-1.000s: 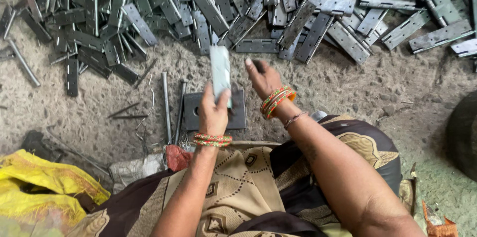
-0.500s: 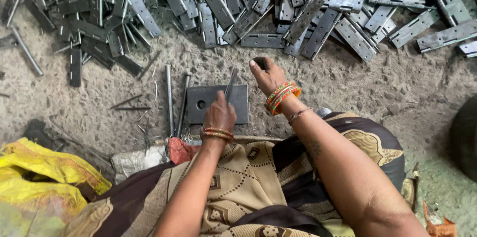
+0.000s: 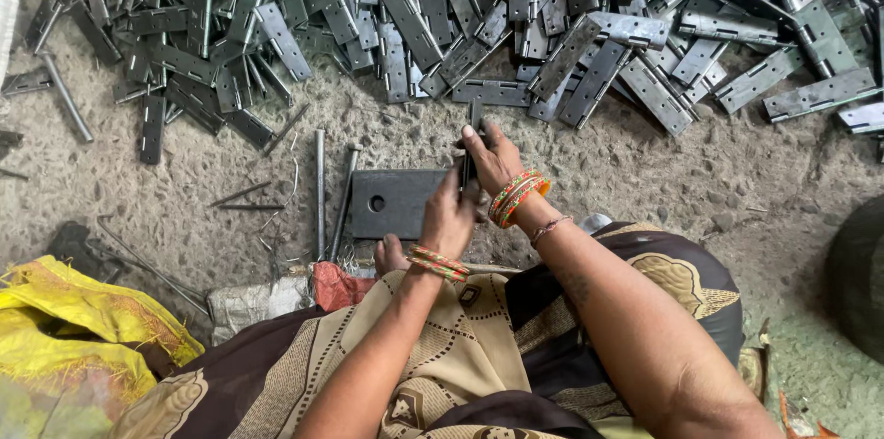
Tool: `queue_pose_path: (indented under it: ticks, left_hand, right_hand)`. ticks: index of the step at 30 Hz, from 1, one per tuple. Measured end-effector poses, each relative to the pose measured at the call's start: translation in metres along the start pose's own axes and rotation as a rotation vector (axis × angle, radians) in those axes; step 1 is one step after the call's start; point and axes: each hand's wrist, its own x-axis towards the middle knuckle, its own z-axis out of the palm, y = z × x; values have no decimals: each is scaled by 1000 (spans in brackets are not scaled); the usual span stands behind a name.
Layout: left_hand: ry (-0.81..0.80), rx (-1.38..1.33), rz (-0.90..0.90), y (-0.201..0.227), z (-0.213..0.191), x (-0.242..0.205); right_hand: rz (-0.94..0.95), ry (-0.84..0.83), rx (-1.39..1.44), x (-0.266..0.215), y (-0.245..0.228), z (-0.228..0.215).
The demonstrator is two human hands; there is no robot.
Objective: The person sits on the floor and assembles metal hinges by placing two hinge leaves on a metal block, inserting a pin, and striking it with a metal rod to secure the pin. The person repeats this process for multiple hinge units.
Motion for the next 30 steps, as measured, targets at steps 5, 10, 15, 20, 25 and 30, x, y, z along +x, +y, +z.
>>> queue_pose_path:
  ticks: [5, 10, 15, 20, 25, 30]
  left_hand:
    - [69, 21, -86, 23, -9, -3]
    - [201, -78, 172, 28, 0, -6]
    - [222, -48, 216, 29, 1, -4]
    - [277, -2, 315, 36, -3, -11]
    - [39, 87, -32, 24, -25, 0]
    - [80, 315, 6, -46, -103, 19]
  right_hand:
    - [-41, 11, 147, -12, -21, 6]
    - [6, 15, 292, -25, -43, 2]
    - [-65, 123, 156, -28, -54, 1]
    - [-147, 140, 91, -27, -41, 6]
    - [-90, 64, 173, -14, -14, 11]
    - [-18, 20, 21, 13, -3, 8]
